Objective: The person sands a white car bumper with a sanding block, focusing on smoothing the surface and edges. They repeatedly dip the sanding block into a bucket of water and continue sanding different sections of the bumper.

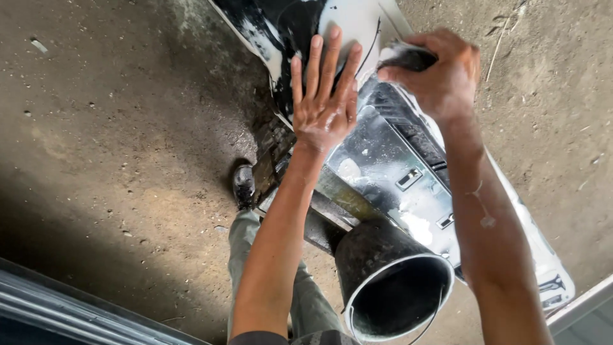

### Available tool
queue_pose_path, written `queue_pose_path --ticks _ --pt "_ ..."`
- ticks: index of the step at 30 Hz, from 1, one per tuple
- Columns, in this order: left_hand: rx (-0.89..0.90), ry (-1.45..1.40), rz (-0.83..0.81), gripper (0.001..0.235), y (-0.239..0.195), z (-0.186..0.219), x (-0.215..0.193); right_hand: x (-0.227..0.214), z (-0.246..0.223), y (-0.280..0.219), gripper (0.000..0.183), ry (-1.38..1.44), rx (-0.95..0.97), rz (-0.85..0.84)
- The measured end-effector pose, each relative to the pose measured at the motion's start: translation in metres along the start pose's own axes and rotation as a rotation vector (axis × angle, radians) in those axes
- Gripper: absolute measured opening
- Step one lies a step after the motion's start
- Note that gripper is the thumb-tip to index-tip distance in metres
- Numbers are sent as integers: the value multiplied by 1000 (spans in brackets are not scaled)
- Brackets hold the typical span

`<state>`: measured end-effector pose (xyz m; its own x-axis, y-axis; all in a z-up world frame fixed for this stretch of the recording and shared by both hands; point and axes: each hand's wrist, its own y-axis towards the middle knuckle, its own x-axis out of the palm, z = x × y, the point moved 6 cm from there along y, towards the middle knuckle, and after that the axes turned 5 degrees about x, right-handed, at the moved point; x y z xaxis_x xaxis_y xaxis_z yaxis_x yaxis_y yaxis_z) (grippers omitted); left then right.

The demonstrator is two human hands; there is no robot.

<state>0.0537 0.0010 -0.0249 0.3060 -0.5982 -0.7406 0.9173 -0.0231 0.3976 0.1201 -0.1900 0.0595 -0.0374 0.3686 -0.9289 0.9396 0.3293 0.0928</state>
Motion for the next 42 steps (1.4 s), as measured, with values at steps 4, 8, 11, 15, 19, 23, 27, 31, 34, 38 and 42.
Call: queue_pose_path --ticks 4,8,11,15,19,23,27,31,34,38,42 --pt "-26 49 -43 55 4 2 -8 -14 17 -33 45 10 100 -85" --pt "-4 63 -33 53 2 6 -10 -14 13 -37 46 -55 126 -112" --pt "12 92 -27 51 4 8 -14 -3 0 -8 47 -118 49 -77" --pt "-13 64 55 49 5 2 -7 -17 33 -60 46 -110 245 -172" --pt "11 96 4 54 11 7 -20 -14 31 -53 45 25 266 -175" --pt "-44 113 -238 50 12 7 -24 -15 -25 -3 43 -54 -39 -37" --pt "-128 194 -539 47 21 -1 -8 -19 34 -59 47 -97 140 -81" --pt "25 106 -57 49 0 10 -6 -10 10 -41 46 -54 170 -44" --pt "-20 118 -53 47 7 8 -21 -6 -8 -29 43 -11 -42 93" --pt "-27 101 -18 48 10 4 -8 -16 36 -72 46 -3 86 44" --pt "-16 150 -51 43 2 10 -4 -1 16 -39 45 -79 -30 87"
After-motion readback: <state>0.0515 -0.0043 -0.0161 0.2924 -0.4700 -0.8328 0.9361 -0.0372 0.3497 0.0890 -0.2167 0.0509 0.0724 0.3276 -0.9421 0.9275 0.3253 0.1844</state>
